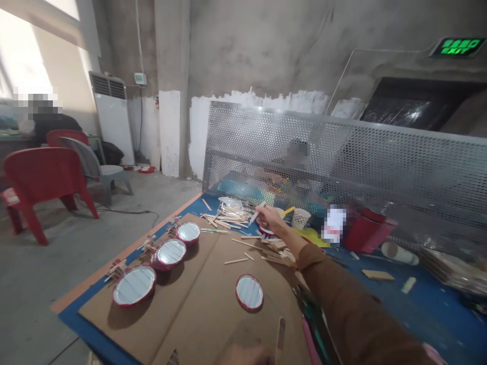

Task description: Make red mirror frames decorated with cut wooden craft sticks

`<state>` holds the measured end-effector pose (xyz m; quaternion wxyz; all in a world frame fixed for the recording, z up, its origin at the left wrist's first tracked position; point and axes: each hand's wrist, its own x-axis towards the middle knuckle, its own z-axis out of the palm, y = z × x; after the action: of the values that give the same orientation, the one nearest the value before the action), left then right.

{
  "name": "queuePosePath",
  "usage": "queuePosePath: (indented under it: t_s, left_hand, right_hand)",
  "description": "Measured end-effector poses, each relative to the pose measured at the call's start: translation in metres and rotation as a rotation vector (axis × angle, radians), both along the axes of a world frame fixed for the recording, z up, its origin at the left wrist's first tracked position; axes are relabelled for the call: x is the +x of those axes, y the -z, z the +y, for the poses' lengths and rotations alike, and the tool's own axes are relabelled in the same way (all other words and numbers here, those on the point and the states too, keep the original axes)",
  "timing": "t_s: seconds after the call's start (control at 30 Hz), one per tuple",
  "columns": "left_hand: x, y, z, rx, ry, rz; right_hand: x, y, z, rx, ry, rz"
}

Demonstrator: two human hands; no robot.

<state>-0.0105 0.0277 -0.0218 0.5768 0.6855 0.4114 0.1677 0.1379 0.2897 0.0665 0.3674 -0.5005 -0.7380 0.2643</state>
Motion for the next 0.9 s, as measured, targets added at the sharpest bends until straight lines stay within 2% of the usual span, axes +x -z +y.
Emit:
queuePosePath:
  t_s: [0.2, 0.3, 0.43, 0.7, 0.77, 0.9]
  left_hand:
    - [0.000, 0.008, -0.003, 0.096, -0.006, 0.037]
    - [-0.010, 0.001, -0.008, 0.222, 0.014, -0.011]
    - [-0.016, -0.010, -0.014, 0.233, 0.023, -0.160]
    - [-0.012, -0.025, -0.022, 0.186, -0.064, -0.169]
    - [-0.013, -0.029, -0.024, 0.191, -0.110, -0.157]
    - [-0.013, -0.033, -0.024, 0.111, -0.118, -0.235]
  right_hand:
    - [0.009, -0.011, -0.031, -0.215, 0.000, 0.462]
    - [0.010, -0.017, -0.047, -0.275, 0.002, 0.597]
    - [0.014, -0.025, -0.062, -0.328, 0.019, 0.694]
    - [0.038, -0.039, -0.075, -0.279, 0.140, 0.790]
    - [0.042, -0.040, -0.083, -0.259, 0.167, 0.811]
    - [0.040, -0.041, -0.107, -0.188, 0.195, 0.835]
